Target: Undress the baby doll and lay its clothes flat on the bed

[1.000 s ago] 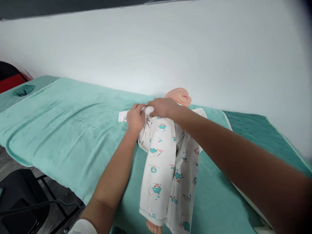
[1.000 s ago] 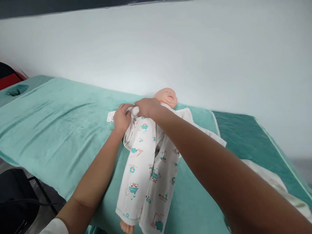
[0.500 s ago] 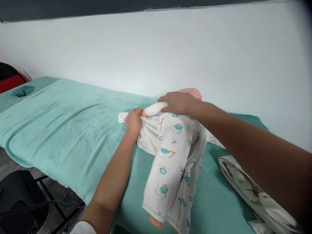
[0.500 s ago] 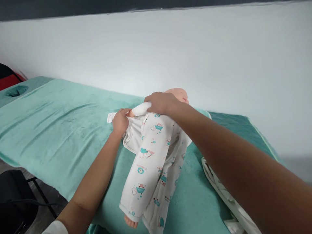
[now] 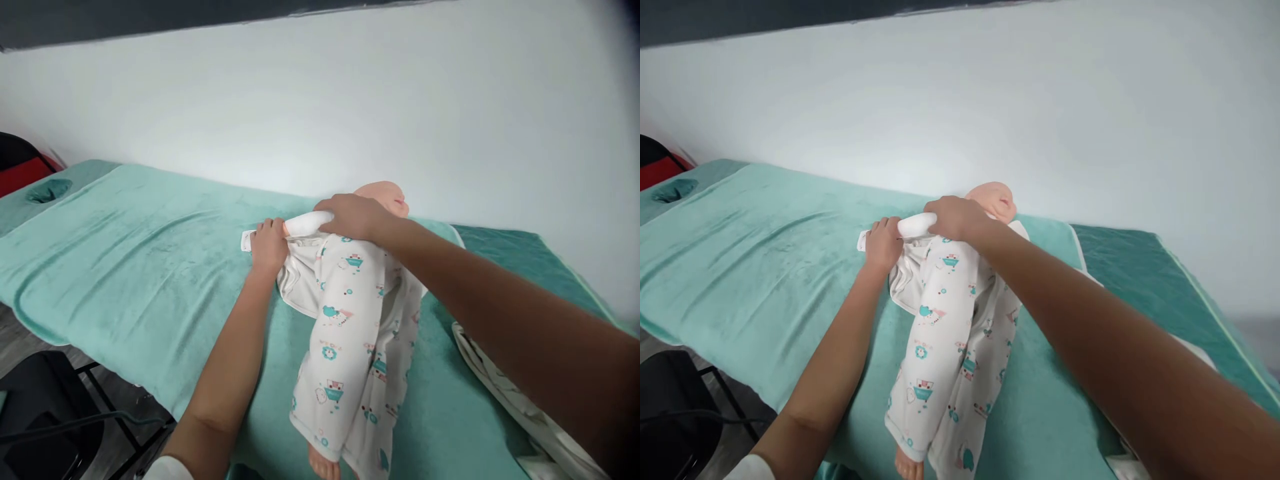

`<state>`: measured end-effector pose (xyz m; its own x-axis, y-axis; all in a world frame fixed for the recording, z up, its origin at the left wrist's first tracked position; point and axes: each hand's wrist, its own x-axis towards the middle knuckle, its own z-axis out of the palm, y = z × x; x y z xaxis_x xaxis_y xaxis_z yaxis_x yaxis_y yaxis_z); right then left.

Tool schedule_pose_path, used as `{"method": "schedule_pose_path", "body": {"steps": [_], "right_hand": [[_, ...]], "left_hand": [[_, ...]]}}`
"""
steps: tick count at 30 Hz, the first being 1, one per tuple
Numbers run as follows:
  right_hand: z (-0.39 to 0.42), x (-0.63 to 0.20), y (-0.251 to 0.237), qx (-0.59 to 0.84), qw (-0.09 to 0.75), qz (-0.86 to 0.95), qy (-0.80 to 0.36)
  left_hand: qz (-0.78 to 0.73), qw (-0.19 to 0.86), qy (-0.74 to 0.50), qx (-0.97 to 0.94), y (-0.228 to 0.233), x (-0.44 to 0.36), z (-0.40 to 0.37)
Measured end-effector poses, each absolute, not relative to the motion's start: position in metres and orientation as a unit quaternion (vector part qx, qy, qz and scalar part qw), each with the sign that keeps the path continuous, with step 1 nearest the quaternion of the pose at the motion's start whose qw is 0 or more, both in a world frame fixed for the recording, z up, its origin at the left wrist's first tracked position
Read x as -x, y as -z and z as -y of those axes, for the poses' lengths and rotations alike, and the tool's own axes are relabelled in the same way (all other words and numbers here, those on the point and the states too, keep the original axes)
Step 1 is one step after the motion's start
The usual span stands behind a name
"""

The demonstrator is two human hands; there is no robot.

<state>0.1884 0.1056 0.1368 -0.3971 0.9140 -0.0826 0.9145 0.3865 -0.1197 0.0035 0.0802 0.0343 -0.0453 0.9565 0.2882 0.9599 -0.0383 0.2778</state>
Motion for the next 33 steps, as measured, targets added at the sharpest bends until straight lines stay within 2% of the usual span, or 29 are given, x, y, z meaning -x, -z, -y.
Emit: {"method": "schedule_pose_path", "body": {"steps": [6,8,10,13,15,17,20,24,27,30,33], "right_hand": [[-0.114,-0.168,-0.121,-0.534,0.045,-0.84,0.082],[-0.114,-0.171,-0.119,-0.535,0.025,-0.839,0.097],[-0.108,-0.183,-0.118,-0.536,-0.04,-0.835,0.122],[-0.089,-0.213,-0.111,-0.55,-0.187,-0.801,0.142],[-0.071,-0.239,-0.097,-0.575,-0.28,-0.758,0.127],[-0.053,-0.264,-0.075,-0.629,-0.334,-0.696,0.092],[-0.033,-0.292,-0.038,-0.69,-0.337,-0.64,0.031],[-0.024,-0.302,-0.017,-0.721,-0.275,-0.636,-0.023],[-0.026,-0.306,-0.021,-0.73,-0.27,-0.628,-0.013],[-0.03,-0.315,-0.024,-0.758,-0.301,-0.578,0.018],[-0.033,-0.32,-0.021,-0.763,-0.312,-0.565,0.031]], "left_hand": [[0.612,0.03,0.17,0.772,-0.04,-0.023,-0.086],[0.605,0.027,0.158,0.78,-0.041,-0.027,-0.087],[0.61,0.033,0.152,0.777,-0.042,-0.028,-0.087],[0.627,0.041,0.147,0.764,-0.041,-0.024,-0.087],[0.64,0.044,0.143,0.754,-0.04,-0.021,-0.087],[0.653,0.05,0.137,0.743,-0.038,-0.019,-0.086],[0.667,0.063,0.133,0.731,-0.037,-0.018,-0.082],[0.676,0.073,0.132,0.722,-0.037,-0.019,-0.076],[0.686,0.07,0.128,0.712,-0.037,-0.019,-0.073],[0.695,0.053,0.133,0.704,-0.036,-0.016,-0.072],[0.682,0.007,0.191,0.706,-0.042,-0.015,-0.068]]}}
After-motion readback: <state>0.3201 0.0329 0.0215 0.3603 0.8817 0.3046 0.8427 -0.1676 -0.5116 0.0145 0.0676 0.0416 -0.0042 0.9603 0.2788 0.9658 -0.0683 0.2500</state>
